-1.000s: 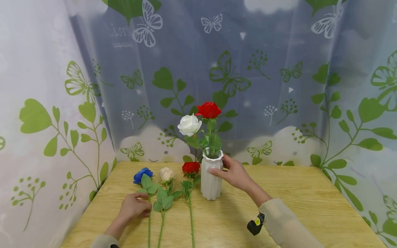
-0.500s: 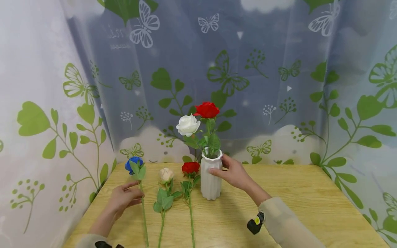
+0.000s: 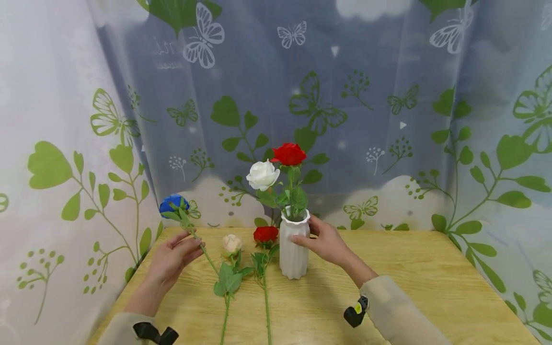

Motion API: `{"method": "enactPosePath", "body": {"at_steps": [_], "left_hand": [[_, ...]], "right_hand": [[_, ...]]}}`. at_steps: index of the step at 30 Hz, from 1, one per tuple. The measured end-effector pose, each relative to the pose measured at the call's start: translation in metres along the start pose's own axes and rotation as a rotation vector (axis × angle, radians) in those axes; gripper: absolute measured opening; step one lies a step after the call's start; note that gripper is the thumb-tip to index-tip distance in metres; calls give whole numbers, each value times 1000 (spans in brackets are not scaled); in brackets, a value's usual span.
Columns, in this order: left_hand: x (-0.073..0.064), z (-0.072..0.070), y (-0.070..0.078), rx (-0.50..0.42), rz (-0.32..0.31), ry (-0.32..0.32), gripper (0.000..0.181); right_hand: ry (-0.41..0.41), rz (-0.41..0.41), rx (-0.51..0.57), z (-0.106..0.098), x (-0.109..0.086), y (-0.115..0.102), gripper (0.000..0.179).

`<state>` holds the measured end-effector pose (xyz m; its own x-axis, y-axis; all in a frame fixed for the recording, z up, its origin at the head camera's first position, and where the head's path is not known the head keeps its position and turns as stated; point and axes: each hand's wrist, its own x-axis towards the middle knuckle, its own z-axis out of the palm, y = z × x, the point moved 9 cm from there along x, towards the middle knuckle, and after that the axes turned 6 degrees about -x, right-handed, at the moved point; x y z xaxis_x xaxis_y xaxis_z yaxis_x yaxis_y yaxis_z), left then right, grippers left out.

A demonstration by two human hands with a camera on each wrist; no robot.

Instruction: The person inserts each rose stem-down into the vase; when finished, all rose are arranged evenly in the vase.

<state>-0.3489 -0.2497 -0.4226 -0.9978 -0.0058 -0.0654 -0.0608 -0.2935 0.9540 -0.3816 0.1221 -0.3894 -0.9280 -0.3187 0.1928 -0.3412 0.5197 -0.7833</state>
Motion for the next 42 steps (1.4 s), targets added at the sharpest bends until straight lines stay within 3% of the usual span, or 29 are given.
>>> {"method": "enactPosePath", "body": {"at_steps": [8, 17, 21, 31, 42], "left_hand": [[4, 26, 17, -112, 49, 28, 80], [10, 54, 41, -229, 143, 53, 35], [12, 63, 48, -269, 183, 68, 24], [15, 86, 63, -358, 308, 123, 16], [19, 109, 73, -432, 363, 126, 15]], "right_hand": [[-5, -3, 7, 1, -1, 2, 79], [0, -10, -1, -1, 0, 1, 79], [-3, -10, 3, 0, 0, 2, 80], [-8, -15, 12, 1, 0, 1, 79], [-5, -15, 19, 0, 0, 2, 80]]}}
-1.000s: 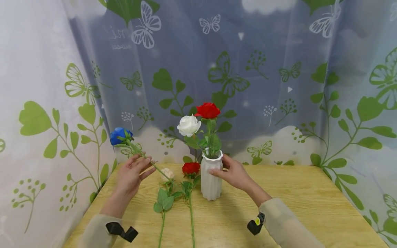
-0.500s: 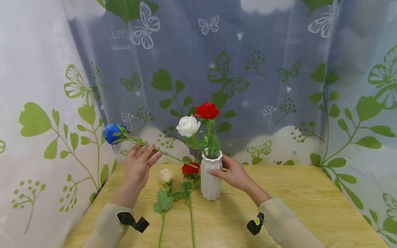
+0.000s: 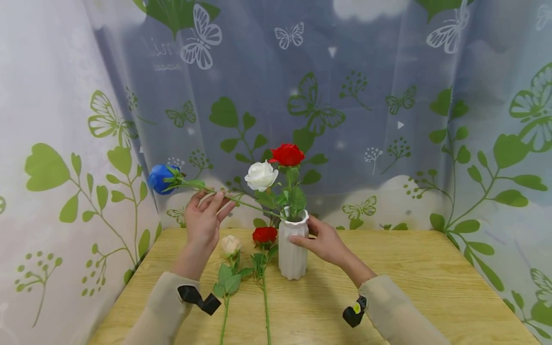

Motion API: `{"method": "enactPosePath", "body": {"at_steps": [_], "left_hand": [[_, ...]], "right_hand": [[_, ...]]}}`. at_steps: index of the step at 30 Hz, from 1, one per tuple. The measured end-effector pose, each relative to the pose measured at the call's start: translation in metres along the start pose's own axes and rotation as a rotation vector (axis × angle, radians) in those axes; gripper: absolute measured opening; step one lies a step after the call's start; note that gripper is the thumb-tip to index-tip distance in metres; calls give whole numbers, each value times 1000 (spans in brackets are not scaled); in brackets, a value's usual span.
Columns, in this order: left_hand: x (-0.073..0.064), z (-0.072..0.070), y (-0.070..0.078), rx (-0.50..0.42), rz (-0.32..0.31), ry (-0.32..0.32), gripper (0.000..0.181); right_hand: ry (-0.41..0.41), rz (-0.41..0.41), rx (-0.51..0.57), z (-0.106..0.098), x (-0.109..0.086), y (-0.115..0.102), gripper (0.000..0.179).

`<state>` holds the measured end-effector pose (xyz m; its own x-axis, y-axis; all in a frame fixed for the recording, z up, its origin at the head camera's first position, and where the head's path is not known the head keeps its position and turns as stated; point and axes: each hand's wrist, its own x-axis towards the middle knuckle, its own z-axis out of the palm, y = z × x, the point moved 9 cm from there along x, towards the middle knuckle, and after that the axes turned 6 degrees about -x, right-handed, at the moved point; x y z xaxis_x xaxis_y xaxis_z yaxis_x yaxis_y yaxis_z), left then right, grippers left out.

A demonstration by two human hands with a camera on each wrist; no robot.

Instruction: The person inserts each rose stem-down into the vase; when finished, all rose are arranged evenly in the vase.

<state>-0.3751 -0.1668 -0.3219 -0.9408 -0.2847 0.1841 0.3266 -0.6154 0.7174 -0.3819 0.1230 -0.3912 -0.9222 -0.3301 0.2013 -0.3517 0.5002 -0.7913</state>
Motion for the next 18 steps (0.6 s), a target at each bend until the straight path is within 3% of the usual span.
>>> {"method": "enactPosePath", "body": {"at_steps": [9, 18], "left_hand": [[-2, 18, -5, 50, 56, -24, 19], [-7, 40, -13, 134, 102, -110, 21]], "right_hand": [[3, -1, -4, 1, 0, 1, 80], [4, -13, -4, -1, 0, -2, 79]]}}
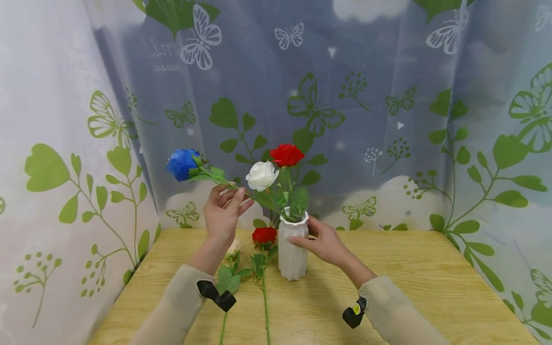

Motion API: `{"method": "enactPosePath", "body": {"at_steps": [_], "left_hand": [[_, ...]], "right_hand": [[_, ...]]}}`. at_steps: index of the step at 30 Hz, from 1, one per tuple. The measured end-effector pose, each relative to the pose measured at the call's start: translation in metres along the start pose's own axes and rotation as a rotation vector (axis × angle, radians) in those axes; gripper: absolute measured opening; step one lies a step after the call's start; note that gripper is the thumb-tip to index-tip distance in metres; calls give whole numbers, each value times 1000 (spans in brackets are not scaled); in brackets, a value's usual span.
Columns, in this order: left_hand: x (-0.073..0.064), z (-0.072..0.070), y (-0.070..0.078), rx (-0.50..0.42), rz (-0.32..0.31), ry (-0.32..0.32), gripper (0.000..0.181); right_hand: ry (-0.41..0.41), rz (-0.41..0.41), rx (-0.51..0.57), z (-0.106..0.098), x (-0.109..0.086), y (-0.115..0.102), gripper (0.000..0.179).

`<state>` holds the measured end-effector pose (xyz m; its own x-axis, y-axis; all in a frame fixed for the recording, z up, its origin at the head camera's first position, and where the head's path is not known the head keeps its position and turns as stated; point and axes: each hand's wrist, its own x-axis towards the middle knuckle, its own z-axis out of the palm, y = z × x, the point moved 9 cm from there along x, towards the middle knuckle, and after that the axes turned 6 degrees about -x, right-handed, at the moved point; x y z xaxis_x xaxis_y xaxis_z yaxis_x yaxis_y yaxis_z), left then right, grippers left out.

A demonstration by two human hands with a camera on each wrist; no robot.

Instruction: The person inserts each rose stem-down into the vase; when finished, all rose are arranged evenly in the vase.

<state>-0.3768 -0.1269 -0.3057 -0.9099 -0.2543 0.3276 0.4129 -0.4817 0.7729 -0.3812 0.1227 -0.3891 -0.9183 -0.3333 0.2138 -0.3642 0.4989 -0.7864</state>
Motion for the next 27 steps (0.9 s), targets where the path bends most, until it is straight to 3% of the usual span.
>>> {"method": "enactPosePath", "body": {"at_steps": [7, 21, 27], "left_hand": [[-5, 16, -13, 38, 14, -64, 20], [-11, 36, -34, 339, 42, -159, 21], [-12, 40, -38, 478, 92, -177, 20]], "right_hand": [[-2, 1, 11, 0, 0, -1, 79], [3, -5, -8, 0, 0, 0, 77], [2, -14, 0, 0, 0, 0, 76]]}}
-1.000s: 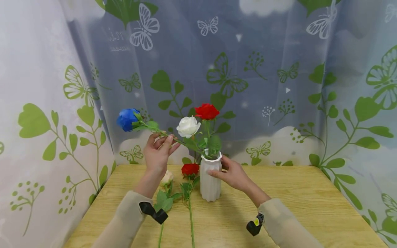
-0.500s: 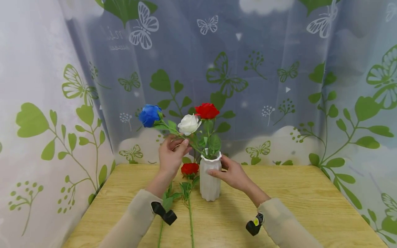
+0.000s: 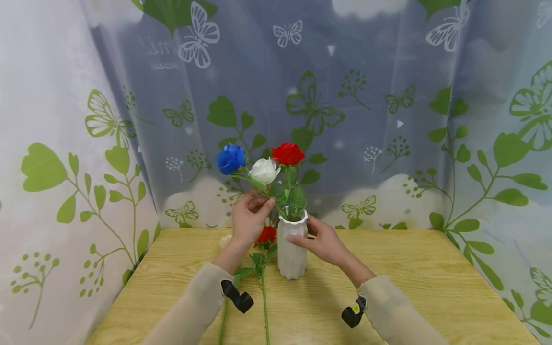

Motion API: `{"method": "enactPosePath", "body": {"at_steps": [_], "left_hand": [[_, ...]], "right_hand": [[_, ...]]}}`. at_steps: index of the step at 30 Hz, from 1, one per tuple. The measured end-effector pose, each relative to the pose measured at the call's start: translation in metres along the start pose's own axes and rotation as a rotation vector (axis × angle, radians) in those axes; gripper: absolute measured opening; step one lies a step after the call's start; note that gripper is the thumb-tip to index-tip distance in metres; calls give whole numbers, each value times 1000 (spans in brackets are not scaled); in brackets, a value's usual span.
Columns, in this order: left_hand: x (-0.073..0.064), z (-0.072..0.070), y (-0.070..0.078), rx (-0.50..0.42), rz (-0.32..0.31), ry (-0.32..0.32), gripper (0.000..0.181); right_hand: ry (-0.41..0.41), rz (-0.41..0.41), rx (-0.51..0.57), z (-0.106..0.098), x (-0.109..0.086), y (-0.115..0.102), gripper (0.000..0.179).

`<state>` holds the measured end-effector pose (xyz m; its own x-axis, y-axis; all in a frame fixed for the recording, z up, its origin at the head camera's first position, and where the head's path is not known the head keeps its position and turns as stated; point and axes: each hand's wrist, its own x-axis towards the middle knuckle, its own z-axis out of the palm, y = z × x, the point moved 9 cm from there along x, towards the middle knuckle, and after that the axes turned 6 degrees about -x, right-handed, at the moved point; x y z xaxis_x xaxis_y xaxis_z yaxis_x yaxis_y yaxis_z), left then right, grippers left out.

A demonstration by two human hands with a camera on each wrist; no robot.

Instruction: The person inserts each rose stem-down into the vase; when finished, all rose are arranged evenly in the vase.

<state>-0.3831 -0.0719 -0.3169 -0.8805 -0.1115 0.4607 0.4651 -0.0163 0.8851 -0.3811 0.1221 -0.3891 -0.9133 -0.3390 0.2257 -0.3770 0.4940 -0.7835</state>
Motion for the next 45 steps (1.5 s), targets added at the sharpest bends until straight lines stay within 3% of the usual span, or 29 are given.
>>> {"method": "enactPosePath", "body": {"at_steps": [7, 21, 32, 35, 39, 45], "left_hand": [[-2, 5, -10, 53, 0, -14, 17], [3, 1, -10, 64, 6, -21, 33], [2, -1, -9, 82, 12, 4, 22], [2, 2, -10, 119, 12, -24, 21], [0, 12, -13, 196, 14, -111, 21], [-5, 19, -28, 246, -68, -191, 23]], "right_hand": [[-5, 2, 13, 0, -1, -1, 77], [1, 6, -6, -1, 2, -2, 78], [6, -1, 19, -1, 0, -1, 77], [6, 2, 20, -1, 0, -2, 77], [4, 1, 18, -1, -1, -2, 77], [-2, -7, 22, 0, -1, -2, 78]]}}
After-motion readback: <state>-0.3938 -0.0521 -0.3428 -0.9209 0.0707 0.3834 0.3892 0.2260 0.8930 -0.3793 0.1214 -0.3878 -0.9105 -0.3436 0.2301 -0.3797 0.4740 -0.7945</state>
